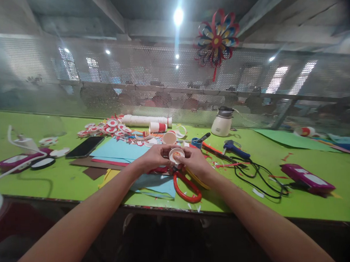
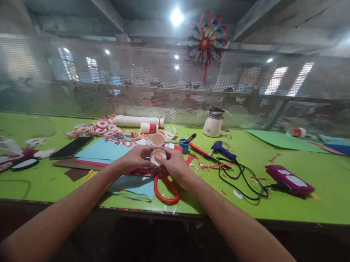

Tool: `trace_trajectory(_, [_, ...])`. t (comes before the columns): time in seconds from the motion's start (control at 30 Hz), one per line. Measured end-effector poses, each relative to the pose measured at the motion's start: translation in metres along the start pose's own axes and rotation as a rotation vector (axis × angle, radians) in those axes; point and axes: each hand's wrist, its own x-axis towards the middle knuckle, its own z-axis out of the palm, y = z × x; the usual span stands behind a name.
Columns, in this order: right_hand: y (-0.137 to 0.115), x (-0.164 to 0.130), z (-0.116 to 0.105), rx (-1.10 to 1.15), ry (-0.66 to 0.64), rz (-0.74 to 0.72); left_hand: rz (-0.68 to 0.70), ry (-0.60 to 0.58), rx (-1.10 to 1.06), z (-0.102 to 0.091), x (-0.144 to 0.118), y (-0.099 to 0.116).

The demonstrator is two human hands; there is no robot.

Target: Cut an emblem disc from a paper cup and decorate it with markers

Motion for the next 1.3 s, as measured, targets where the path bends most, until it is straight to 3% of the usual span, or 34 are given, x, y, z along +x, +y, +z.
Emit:
trace_trajectory(0.27, [-0.005, 0.002, -0.003, 0.032, -0.054, 0.019, 0.009, -0.031, -0.042, -0.005, 0.000, -0.005])
trace_trajectory(0.5, [-0.003, 0.001, 0.001, -0.046, 0.007, 0.000, 0.019, -0.102, -0.032, -0.006, 0.002, -0.009])
trace_trajectory(1.13, [0.005, 0.005, -0.001, -0.167, -0.057, 0.050, 0.020, -0.092, -0.025, -0.005, 0.001, -0.008])
trace_trajectory(1.3, [0.009, 0.008, 0.001, -0.175, -0.017, 0.021, 0.034, -0.103, -0.028, -0.004, 0.002, -0.007])
